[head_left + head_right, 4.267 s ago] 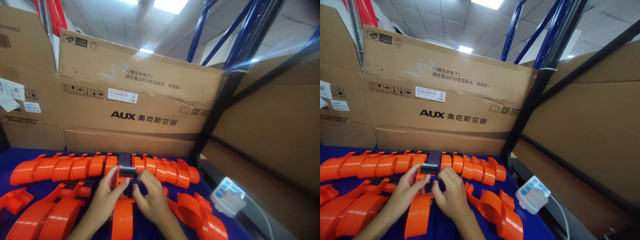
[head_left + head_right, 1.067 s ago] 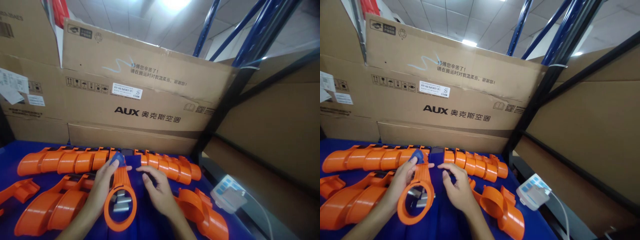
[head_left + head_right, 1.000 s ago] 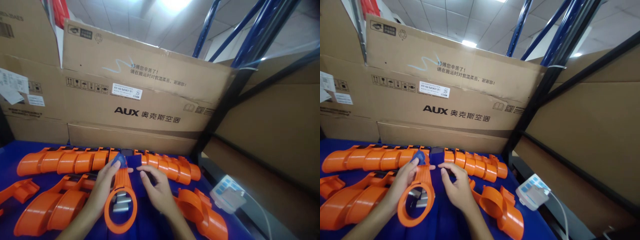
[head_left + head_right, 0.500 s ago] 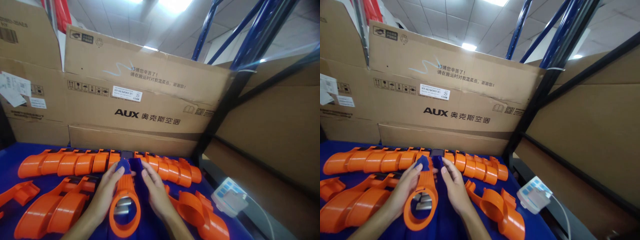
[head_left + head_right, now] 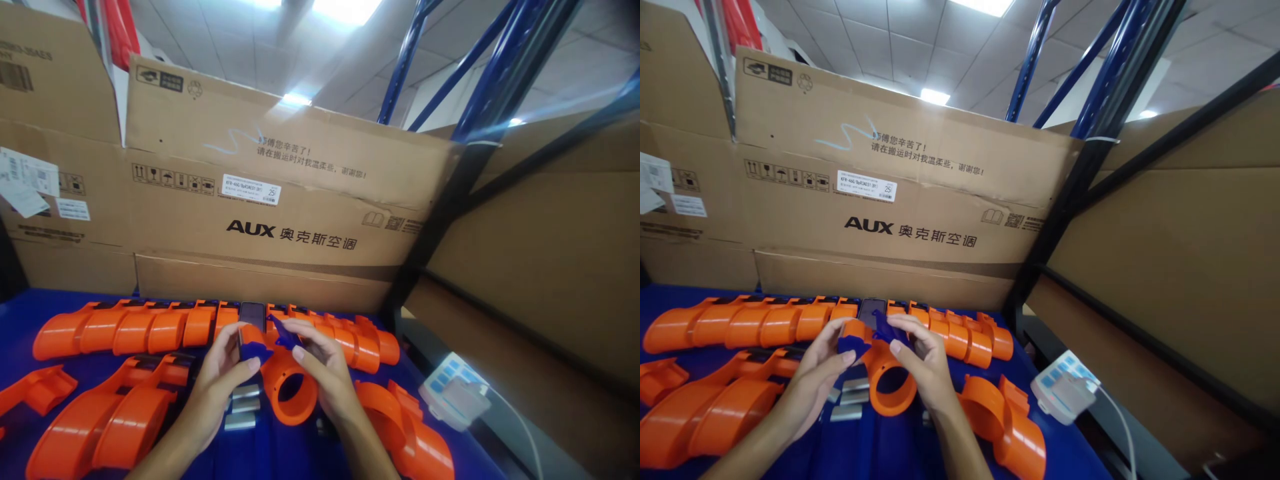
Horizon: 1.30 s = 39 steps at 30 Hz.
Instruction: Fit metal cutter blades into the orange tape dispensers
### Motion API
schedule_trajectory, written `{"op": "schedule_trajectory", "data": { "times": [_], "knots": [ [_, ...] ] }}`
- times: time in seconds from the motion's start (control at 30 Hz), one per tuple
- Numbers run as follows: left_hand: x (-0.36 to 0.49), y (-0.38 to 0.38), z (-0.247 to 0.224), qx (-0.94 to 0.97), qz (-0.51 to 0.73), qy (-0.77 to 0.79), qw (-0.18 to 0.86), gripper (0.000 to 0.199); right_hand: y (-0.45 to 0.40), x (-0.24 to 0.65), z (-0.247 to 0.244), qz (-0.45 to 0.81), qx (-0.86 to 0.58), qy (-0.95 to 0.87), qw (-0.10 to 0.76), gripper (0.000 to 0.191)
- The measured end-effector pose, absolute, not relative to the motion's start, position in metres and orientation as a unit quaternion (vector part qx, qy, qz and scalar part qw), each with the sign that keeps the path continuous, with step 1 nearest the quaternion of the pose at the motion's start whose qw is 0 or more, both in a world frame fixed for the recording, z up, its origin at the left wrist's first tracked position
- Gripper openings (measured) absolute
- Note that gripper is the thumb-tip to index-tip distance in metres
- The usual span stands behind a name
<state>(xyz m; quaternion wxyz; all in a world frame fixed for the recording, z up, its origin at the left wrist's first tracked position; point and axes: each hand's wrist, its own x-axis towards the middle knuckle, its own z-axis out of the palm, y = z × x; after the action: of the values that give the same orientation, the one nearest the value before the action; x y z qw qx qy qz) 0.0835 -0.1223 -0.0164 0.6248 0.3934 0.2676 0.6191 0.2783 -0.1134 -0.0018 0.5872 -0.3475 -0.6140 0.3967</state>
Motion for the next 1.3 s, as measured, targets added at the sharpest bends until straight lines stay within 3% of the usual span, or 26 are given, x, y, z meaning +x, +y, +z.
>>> {"op": "schedule_trajectory", "data": {
  "times": [0.77,1.03,1.3],
  "knots": [
    [0.082,-0.116,-0.027,0.398,0.631,0.254,0.616,0.044,-0.112,0.278,-0.001,0.332,-0.331,-0.695,0.545,0.028],
    [0.08,-0.117,-0.028,0.373,0.662,0.226,0.61,0.051,-0.114,0.274,-0.008,0.374,-0.329,-0.68,0.538,0.061],
    [0.077,-0.109,-0.042,0.356,0.672,0.228,0.608,0.051,-0.121,0.27,-0.005,0.296,-0.331,-0.757,0.48,0.054]
  ]
}}
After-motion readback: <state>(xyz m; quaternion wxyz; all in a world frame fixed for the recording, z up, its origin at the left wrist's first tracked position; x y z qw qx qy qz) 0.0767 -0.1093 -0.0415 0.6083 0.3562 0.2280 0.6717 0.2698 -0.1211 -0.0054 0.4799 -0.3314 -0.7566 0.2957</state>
